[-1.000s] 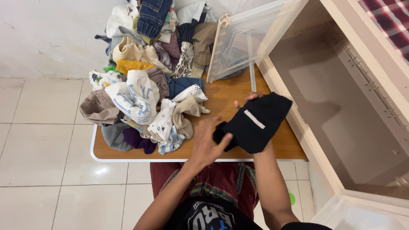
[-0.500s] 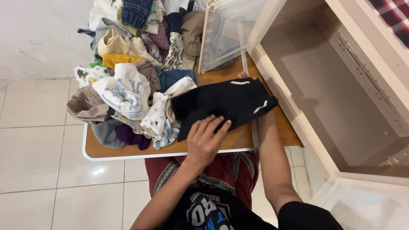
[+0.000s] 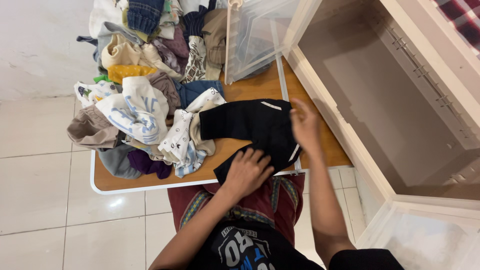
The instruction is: The person opens a storage cabinet, removes clothes onto a table, folds an item of clothing and places it into the cabinet, and folds a pair of pants.
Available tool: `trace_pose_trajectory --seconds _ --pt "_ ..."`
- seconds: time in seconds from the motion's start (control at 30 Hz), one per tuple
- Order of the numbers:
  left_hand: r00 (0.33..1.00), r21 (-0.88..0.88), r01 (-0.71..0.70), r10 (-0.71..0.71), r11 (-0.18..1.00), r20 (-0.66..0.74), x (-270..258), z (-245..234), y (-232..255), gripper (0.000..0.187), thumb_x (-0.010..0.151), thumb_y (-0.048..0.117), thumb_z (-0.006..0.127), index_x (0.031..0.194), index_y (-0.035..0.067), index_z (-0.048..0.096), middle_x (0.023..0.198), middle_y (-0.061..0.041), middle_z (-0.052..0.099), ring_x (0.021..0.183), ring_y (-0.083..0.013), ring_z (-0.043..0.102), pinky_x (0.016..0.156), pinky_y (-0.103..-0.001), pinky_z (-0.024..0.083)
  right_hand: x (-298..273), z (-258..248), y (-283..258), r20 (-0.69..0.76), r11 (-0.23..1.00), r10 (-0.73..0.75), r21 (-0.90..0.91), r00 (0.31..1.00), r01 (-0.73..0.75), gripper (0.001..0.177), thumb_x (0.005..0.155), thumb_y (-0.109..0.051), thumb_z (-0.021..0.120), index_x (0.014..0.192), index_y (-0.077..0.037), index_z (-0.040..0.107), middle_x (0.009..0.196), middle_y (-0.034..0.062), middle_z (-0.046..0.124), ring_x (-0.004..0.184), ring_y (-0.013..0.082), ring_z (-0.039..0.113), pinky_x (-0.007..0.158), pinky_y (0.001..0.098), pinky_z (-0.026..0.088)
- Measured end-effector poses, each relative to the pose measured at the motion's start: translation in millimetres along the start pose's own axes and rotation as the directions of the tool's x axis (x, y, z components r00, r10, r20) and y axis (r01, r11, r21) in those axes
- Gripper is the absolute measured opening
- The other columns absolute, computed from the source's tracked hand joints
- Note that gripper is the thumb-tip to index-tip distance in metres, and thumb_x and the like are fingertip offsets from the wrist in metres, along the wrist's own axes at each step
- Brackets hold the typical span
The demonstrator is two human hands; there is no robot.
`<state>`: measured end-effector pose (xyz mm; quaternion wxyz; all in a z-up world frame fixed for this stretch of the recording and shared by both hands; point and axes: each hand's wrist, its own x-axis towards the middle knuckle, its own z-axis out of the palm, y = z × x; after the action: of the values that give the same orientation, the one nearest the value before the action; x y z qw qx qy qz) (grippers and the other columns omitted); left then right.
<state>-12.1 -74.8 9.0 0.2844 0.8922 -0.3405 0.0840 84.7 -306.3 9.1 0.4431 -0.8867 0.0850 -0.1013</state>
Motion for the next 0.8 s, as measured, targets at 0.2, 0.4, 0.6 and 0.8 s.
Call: trace_pose_trajectory --seconds 0.2,0.4,0.6,0.8 --pt "0.959 0.106 0.160 -0.129 0.981 -0.252 26.9 1.7 -32.8 0.039 0.097 0.029 0.062 0.128 0.007 0.068 0.135 -0.017 0.063 0.133 -0.0346 0.054 0.108 -0.049 0.042 -28.4 68.2 1.3 0.074 0.917 -0.330 -0.213 0.941 0.338 0.045 0.104 -0.024 0.058 0.145 -0.006 0.056 0.157 0.0206 0.049 0.148 0.0353 0.041 0.120 0.0513 0.035" --pt "0.951 0.064 0.233 -0.214 0.970 -0.223 33.9 10.8 -68.4 0.051 0.099 0.029 0.063 0.139 -0.001 0.057 0.147 -0.028 0.049 0.141 -0.0439 0.042 0.114 -0.054 0.034 -28.6 51.2 16.2 0.147 0.828 -0.109 -0.534 0.983 0.172 0.053 0.103 -0.034 0.052 0.151 -0.011 0.049 0.164 0.0150 0.033 0.153 0.0275 0.027 0.123 0.0544 0.012" --pt "0.943 -0.231 0.222 -0.269 0.947 -0.195 37.9 20.2 -86.4 0.044 0.103 0.022 0.058 0.141 0.001 0.054 0.150 -0.024 0.049 0.140 -0.0404 0.047 0.115 -0.049 0.039 -27.0 33.4 25.4 0.050 0.824 -0.074 -0.559 0.996 0.089 0.058 0.104 -0.036 0.050 0.156 -0.011 0.042 0.167 0.0139 0.030 0.156 0.0280 0.021 0.125 0.0533 0.009" --pt "0.859 -0.530 0.191 -0.402 0.826 -0.317 58.7 19.3 -115.2 0.034 0.105 0.012 0.057 0.136 -0.001 0.057 0.141 -0.021 0.056 0.132 -0.0362 0.056 0.107 -0.043 0.047 -31.5 41.7 20.1 0.013 0.826 0.039 -0.564 0.999 -0.025 0.061 0.103 -0.038 0.047 0.158 -0.014 0.037 0.168 0.0115 0.024 0.157 0.0259 0.014 0.125 0.0541 0.004"
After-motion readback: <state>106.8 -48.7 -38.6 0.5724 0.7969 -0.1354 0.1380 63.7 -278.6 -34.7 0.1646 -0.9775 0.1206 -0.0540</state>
